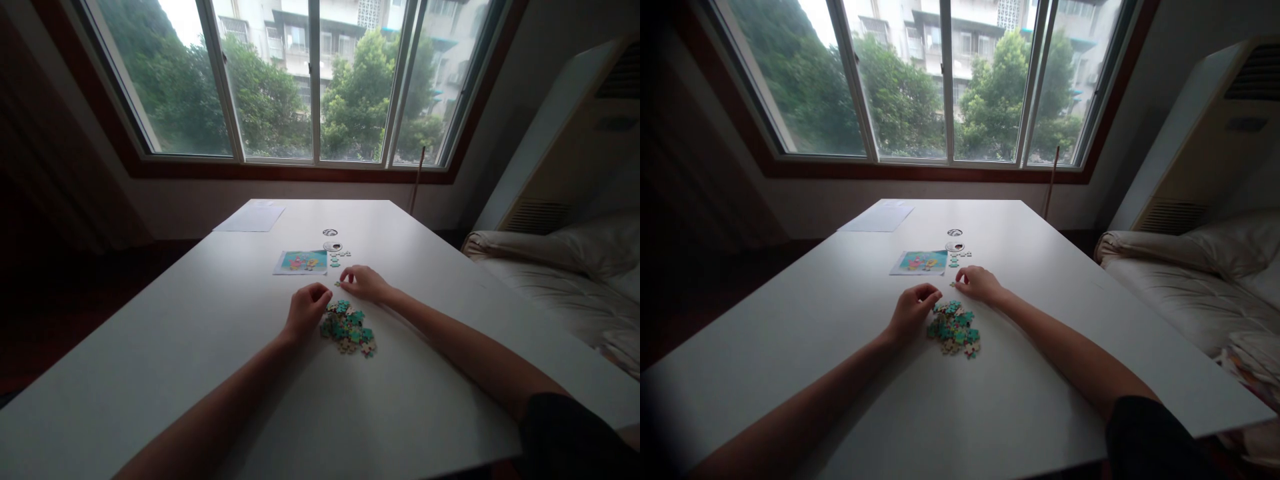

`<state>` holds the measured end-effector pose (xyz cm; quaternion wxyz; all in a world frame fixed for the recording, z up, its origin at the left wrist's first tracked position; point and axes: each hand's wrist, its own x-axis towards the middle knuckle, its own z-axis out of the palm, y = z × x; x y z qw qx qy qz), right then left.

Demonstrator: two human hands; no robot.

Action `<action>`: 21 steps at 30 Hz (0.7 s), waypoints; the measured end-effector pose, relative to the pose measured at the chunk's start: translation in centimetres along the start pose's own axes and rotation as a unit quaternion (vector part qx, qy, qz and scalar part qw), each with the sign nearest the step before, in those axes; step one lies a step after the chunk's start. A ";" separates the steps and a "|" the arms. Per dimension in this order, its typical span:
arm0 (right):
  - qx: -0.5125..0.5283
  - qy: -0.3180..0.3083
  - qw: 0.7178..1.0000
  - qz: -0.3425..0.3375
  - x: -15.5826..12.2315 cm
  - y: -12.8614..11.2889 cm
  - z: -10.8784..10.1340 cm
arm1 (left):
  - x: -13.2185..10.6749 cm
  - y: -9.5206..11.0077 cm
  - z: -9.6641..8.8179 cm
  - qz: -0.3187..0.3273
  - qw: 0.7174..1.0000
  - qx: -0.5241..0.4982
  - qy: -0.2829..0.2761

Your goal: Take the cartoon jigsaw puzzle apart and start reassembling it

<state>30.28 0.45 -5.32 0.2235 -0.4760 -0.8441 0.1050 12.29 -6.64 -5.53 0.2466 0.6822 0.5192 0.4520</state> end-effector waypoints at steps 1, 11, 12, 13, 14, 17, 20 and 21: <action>0.002 0.001 1.000 0.001 0.1 0.1 0.2 | 0.0 0.0 0.0 0.000 1.000 0.000 0.001; 0.024 0.006 1.000 0.020 1.6 0.4 0.7 | -0.1 -0.1 0.0 0.007 1.000 0.004 0.004; 0.025 0.007 0.999 0.021 1.7 0.4 0.8 | -0.1 -0.1 0.0 0.007 1.000 0.005 0.005; 0.028 0.007 0.999 0.022 1.7 0.4 0.8 | -0.1 -0.1 0.1 0.007 1.000 0.006 0.005; 0.030 0.008 0.999 0.022 1.7 0.4 0.8 | 0.0 -0.2 0.1 0.007 1.000 0.007 0.006; 0.039 0.011 0.999 0.020 1.6 0.5 0.8 | 0.0 -0.3 0.1 0.008 1.000 0.010 0.005; 0.051 0.011 0.999 0.013 1.0 0.4 0.3 | 0.1 -0.3 0.0 0.012 1.000 0.017 0.000; 0.060 0.006 0.998 0.005 0.6 0.3 0.1 | 0.1 -0.2 -0.1 0.014 1.000 0.021 -0.002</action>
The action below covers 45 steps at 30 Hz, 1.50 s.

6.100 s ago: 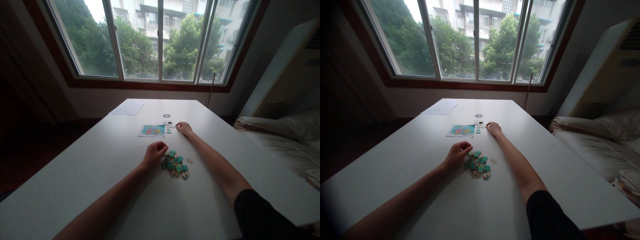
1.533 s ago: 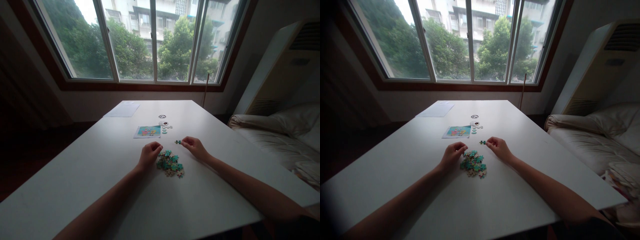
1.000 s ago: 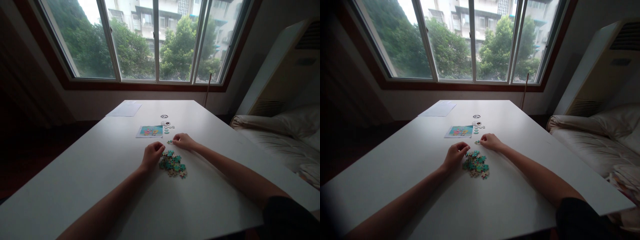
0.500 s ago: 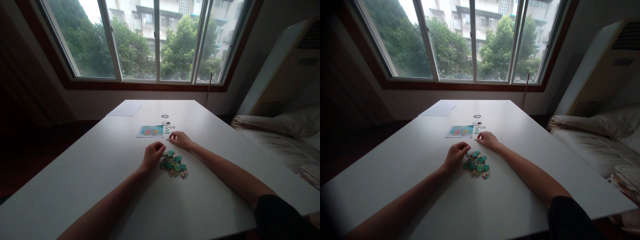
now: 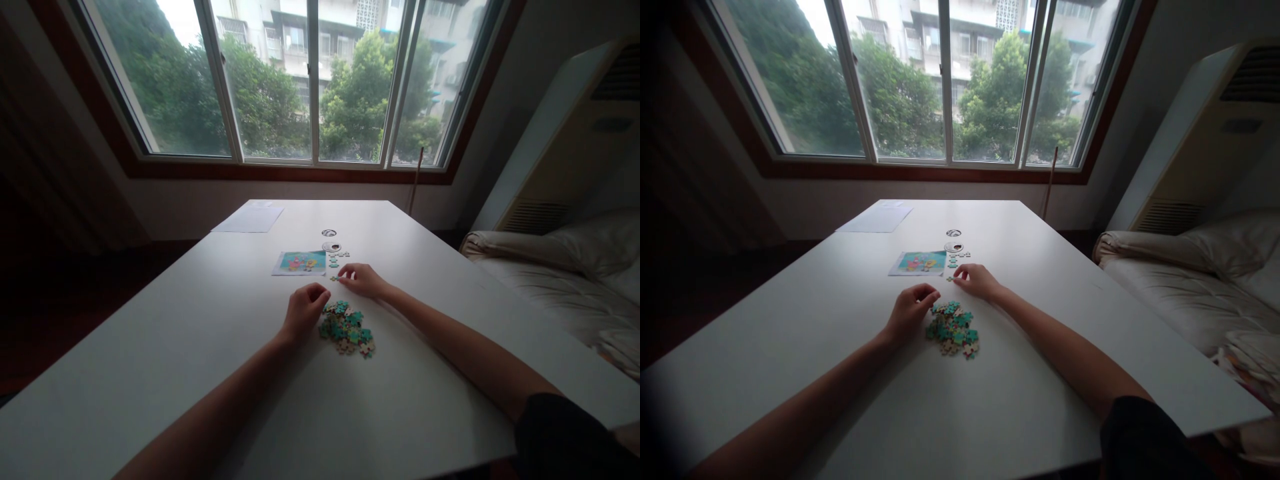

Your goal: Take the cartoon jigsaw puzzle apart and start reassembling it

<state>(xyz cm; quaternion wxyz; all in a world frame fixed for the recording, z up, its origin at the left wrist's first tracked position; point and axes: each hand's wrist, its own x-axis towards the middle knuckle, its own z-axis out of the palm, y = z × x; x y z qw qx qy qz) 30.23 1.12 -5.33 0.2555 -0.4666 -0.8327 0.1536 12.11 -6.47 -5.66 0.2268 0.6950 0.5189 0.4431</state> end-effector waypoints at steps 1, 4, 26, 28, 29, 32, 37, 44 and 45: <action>0.012 -0.010 1.000 -0.011 -0.5 -0.1 -0.3 | 0.0 0.0 -0.1 0.002 1.000 0.005 -0.001; 0.046 -0.046 0.997 -0.043 -2.5 -0.8 -1.5 | 0.1 0.1 -0.2 0.011 1.000 0.025 -0.008; 0.077 0.039 0.994 -0.060 -6.8 -1.7 -2.6 | -0.1 -0.6 0.1 0.151 0.964 0.134 -0.175; 0.106 0.059 0.992 -0.017 -6.8 -1.6 -2.6 | -0.2 -0.3 0.1 0.163 0.961 0.123 -0.187; 0.126 0.062 0.990 0.005 -6.8 -1.6 -2.6 | -0.3 -0.2 0.1 0.168 0.960 0.116 -0.193; 0.193 0.053 0.979 0.043 -6.9 -1.6 -2.1 | -0.6 0.2 0.2 0.178 0.958 0.092 -0.205; 0.225 0.029 0.973 0.035 -7.2 -2.1 -1.7 | -0.6 0.9 -0.1 0.156 0.971 0.061 -0.169; 0.154 0.019 0.988 -0.012 -7.5 -3.2 -2.3 | -0.8 2.3 -0.6 0.109 0.985 0.028 -0.131; 0.152 0.018 0.988 -0.015 -7.5 -3.3 -2.3 | -0.9 2.5 -0.6 0.107 0.985 0.023 -0.135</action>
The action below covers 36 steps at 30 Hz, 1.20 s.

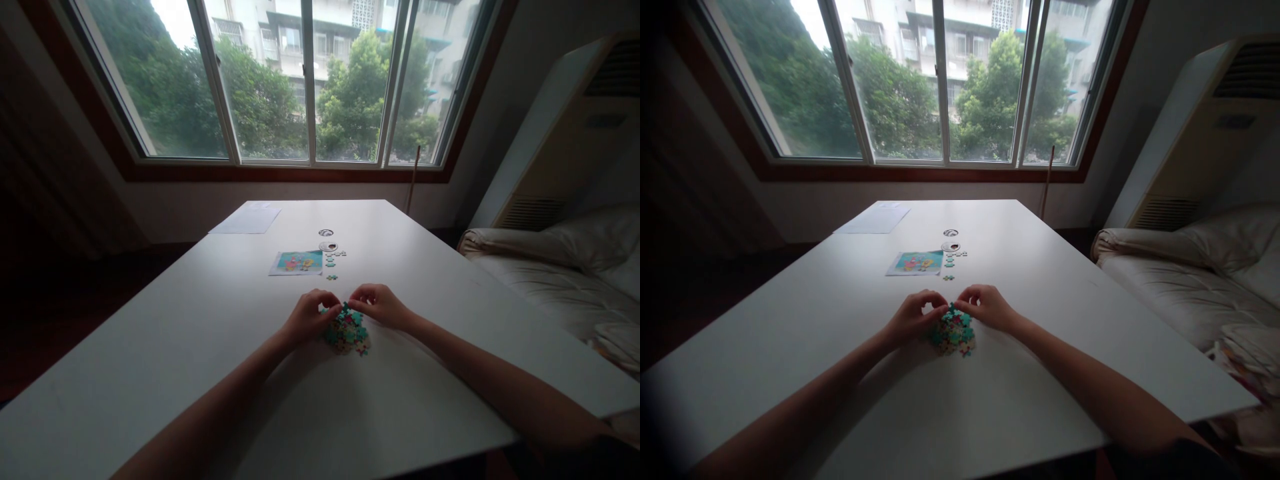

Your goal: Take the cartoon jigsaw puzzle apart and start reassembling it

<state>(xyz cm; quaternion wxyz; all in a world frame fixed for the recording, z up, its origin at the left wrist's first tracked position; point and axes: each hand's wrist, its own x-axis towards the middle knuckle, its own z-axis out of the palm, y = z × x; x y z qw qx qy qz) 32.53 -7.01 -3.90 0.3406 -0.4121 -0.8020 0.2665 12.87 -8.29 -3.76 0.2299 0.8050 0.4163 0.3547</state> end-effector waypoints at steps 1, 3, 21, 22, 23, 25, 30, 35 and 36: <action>-0.001 -0.001 1.000 -0.002 0.0 -0.1 0.0 | -0.1 0.2 0.0 0.000 1.000 -0.006 -0.004; 0.000 -0.002 1.000 -0.004 -0.1 -0.3 0.0 | -0.2 0.4 0.2 -0.001 1.000 -0.020 -0.011; 0.082 0.039 0.995 0.042 -0.3 -0.2 1.1 | 0.5 -1.3 1.0 -0.051 0.988 -0.147 0.024; 0.083 0.040 0.995 0.042 -0.3 -0.3 1.1 | 0.5 -1.2 1.0 -0.050 0.988 -0.146 0.021; 0.084 0.042 0.995 0.042 -0.4 -0.4 1.2 | 0.5 -1.2 1.0 -0.050 0.988 -0.144 0.019; 0.083 0.044 0.995 0.040 -0.4 -0.4 1.2 | 0.4 -1.1 0.9 -0.048 0.989 -0.137 0.017; 0.077 0.067 0.994 0.038 0.0 0.3 0.4 | 0.4 -1.2 0.5 -0.048 0.993 -0.103 0.023; 0.103 0.121 0.986 0.061 0.5 1.8 -0.5 | 0.5 -2.4 0.1 -0.071 0.993 -0.067 0.060; 0.106 0.125 0.984 0.064 0.6 2.0 -0.5 | 0.5 -2.7 0.1 -0.076 0.993 -0.063 0.064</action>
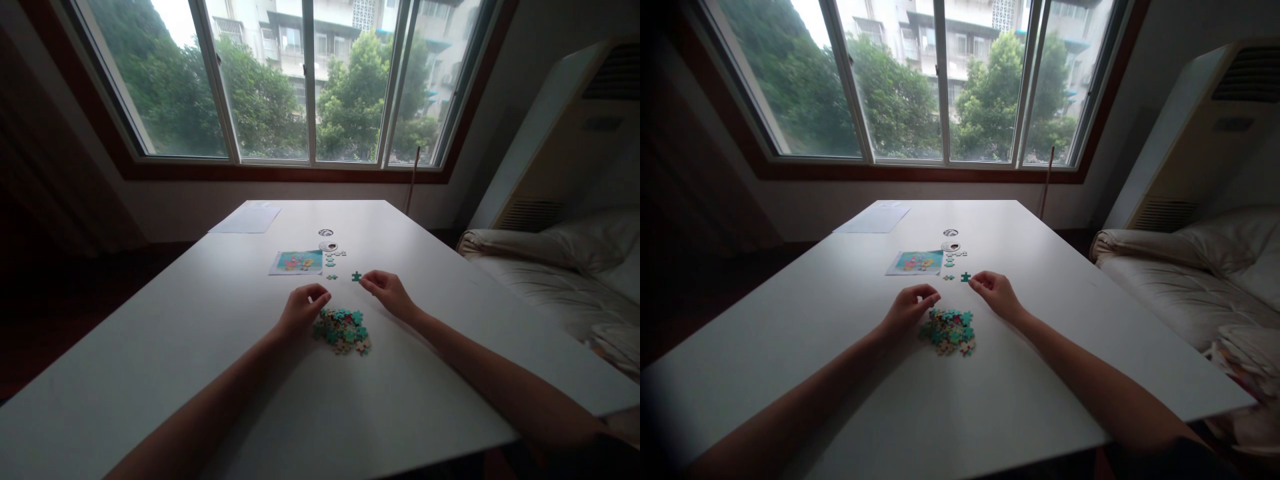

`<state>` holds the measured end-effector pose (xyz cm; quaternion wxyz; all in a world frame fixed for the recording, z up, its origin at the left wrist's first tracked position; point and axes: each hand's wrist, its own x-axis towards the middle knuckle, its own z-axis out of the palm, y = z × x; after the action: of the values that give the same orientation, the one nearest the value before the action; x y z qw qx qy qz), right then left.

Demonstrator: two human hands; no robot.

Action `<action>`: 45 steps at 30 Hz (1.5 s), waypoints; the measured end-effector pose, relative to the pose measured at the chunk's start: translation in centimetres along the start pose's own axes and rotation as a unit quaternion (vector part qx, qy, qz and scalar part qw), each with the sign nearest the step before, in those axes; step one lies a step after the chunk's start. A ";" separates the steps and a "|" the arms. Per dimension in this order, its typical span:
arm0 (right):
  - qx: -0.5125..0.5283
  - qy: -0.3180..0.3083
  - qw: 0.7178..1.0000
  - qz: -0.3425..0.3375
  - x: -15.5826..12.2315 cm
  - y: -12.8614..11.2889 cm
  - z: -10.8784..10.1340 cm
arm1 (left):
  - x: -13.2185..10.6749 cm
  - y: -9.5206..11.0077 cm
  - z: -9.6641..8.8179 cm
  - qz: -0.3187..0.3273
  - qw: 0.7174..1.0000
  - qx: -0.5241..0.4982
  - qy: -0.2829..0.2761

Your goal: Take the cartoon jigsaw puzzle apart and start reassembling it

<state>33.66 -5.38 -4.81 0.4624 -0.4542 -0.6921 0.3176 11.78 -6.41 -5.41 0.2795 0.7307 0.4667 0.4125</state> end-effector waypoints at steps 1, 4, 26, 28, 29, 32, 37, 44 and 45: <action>0.002 0.002 1.000 0.002 0.0 0.2 -0.1 | 0.1 -0.2 0.0 -0.004 1.000 0.003 0.003; -0.002 0.001 1.000 -0.001 -0.1 0.4 0.0 | 0.2 -0.6 0.0 -0.012 1.000 0.012 0.007; -0.337 -0.079 0.937 0.046 9.6 3.4 2.0 | -0.1 -0.6 0.6 -0.025 0.999 0.040 0.022; -0.347 -0.078 0.934 0.034 9.6 3.4 2.3 | -0.1 -0.6 0.6 -0.024 0.999 0.039 0.023; -0.351 -0.078 0.933 0.029 9.6 3.4 2.4 | -0.1 -0.5 0.6 -0.023 0.999 0.038 0.023; -0.357 -0.080 0.931 0.019 9.7 3.5 2.7 | -0.1 -0.4 0.6 -0.023 0.999 0.038 0.024; -0.358 -0.080 0.930 0.017 10.2 3.9 3.1 | -0.1 -0.3 0.5 -0.026 0.998 0.042 0.024; -0.354 -0.080 0.931 0.018 10.4 4.1 3.1 | -0.1 0.0 0.5 -0.027 0.999 0.042 0.021; -0.353 -0.081 0.932 0.017 10.4 4.0 3.1 | -0.1 0.0 0.5 -0.027 0.999 0.042 0.022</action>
<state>30.44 5.73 -5.74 0.2090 -0.5731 -0.7865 0.0962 12.15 -6.52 -5.72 0.2494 0.7197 0.5093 0.4006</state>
